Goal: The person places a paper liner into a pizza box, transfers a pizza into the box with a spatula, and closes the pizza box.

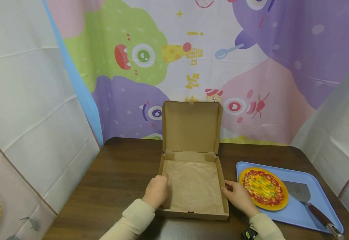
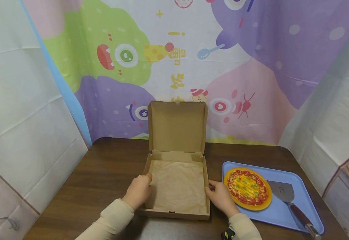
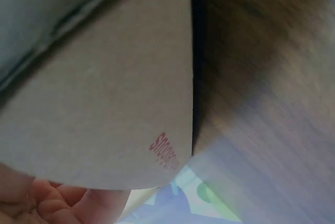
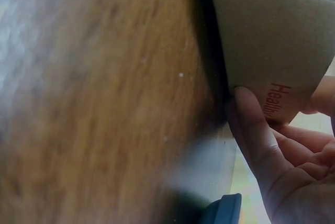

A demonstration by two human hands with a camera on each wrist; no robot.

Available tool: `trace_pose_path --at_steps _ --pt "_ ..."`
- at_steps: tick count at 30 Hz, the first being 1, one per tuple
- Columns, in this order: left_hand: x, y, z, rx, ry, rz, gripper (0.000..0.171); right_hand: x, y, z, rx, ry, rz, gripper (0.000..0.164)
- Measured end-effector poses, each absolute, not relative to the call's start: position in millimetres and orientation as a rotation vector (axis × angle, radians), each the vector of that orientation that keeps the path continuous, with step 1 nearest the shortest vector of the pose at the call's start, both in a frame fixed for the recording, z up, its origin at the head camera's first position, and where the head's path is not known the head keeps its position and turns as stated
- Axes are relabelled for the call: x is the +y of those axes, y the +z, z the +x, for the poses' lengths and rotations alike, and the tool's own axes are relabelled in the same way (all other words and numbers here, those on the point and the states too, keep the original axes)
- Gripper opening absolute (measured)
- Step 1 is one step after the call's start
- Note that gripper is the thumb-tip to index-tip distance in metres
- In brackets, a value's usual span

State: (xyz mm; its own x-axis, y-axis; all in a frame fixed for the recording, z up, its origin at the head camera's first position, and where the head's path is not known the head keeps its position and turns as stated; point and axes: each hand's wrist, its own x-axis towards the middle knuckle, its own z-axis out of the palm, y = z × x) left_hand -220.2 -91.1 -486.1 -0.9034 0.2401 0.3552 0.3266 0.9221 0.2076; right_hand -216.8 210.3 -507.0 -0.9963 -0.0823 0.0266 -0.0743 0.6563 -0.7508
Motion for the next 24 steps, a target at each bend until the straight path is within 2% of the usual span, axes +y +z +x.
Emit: trace_pose_path --at_steps 4,10,17,24 --pt "-94 -484 -221 -2.760 -0.575 -0.392 0.015 210 -506 -217 2.853 -1.286 -0.136 0.040" --pt "-92 -475 -220 -2.749 -0.788 -0.377 0.009 210 -506 -216 2.857 -1.289 -0.142 0.039" --pt "-80 -458 -215 -2.672 -1.214 -0.432 0.026 211 -507 -216 2.851 -1.293 -0.133 0.041" --pt "-61 -442 -205 -2.571 -1.430 -0.573 0.038 218 -501 -214 2.755 -1.446 -0.128 0.046"
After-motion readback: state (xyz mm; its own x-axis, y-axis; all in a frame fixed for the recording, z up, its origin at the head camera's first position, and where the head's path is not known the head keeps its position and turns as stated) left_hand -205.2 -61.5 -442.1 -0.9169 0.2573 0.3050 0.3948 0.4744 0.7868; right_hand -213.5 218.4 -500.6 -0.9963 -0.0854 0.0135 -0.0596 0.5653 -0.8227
